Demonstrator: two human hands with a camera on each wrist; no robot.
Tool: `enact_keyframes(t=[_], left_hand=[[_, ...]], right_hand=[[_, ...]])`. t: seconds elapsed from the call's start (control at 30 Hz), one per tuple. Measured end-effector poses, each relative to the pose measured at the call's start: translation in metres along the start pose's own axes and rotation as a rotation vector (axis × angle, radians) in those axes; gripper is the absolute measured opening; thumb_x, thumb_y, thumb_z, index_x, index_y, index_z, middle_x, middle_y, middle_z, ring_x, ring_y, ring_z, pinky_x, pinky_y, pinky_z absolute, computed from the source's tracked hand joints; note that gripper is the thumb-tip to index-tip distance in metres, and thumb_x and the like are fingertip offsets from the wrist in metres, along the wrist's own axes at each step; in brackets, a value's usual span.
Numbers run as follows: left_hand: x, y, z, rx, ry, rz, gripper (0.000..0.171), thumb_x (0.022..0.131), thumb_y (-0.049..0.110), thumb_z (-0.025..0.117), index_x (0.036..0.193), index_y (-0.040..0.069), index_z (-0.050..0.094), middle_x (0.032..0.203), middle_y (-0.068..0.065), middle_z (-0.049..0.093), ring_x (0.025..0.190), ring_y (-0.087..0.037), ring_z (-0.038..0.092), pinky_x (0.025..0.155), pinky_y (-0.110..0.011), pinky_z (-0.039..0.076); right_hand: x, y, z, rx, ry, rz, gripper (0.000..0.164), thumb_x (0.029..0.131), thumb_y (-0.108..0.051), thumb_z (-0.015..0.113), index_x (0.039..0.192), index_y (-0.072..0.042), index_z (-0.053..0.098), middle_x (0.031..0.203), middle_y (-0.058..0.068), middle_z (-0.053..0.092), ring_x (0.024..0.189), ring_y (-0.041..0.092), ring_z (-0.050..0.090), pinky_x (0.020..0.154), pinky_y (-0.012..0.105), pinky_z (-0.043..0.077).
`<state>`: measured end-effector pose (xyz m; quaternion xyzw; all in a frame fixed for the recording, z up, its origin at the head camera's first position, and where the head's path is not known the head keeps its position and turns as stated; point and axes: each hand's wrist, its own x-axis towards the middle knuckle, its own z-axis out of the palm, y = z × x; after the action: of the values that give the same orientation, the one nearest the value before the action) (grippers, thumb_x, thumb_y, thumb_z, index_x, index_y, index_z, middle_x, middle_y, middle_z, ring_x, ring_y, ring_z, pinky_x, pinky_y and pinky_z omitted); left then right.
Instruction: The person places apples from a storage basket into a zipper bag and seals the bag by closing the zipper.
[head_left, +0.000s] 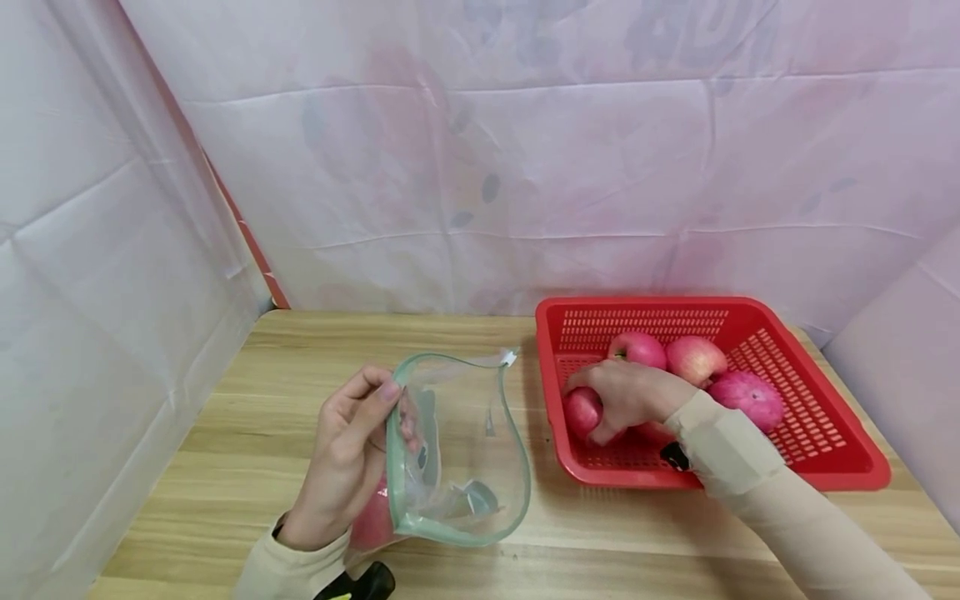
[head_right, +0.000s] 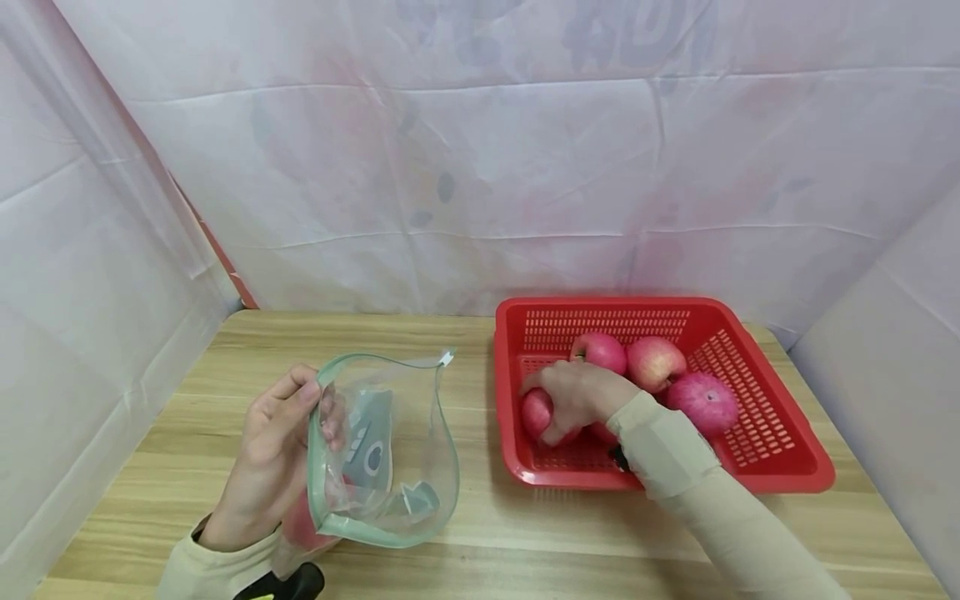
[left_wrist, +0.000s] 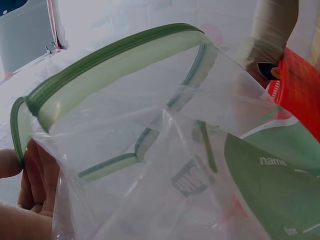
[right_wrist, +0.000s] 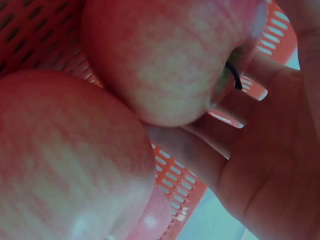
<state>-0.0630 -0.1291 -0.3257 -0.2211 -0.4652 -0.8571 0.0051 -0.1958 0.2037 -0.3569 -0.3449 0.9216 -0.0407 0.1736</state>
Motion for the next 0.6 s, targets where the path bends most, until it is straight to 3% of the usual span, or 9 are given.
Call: enact_keyframes(t=[0.2, 0.6], left_hand=[[0.0, -0.001, -0.001, -0.003, -0.001, 0.0, 0.027, 0.107, -0.003, 0.036, 0.102, 0.009, 0.059, 0.081, 0.003, 0.065, 0.071, -0.005, 0.064, 0.064, -0.017, 0.057], [0.0, -0.001, 0.0, 0.001, -0.002, -0.008, 0.027, 0.108, -0.002, 0.036, 0.102, 0.009, 0.059, 0.081, 0.003, 0.065, 0.071, -0.005, 0.064, 0.064, -0.018, 0.057]], right_hand=[[-0.008, 0.007, -0.009, 0.074, 0.137, 0.007, 0.061, 0.069, -0.035, 0.09, 0.123, -0.017, 0.069, 0.109, -0.004, 0.07, 0.092, 0.017, 0.061, 0.082, 0.04, 0.054], [-0.018, 0.011, -0.018, 0.173, 0.388, -0.05, 0.061, 0.073, -0.032, 0.091, 0.126, -0.014, 0.068, 0.121, 0.0, 0.069, 0.104, 0.019, 0.066, 0.087, 0.042, 0.06]])
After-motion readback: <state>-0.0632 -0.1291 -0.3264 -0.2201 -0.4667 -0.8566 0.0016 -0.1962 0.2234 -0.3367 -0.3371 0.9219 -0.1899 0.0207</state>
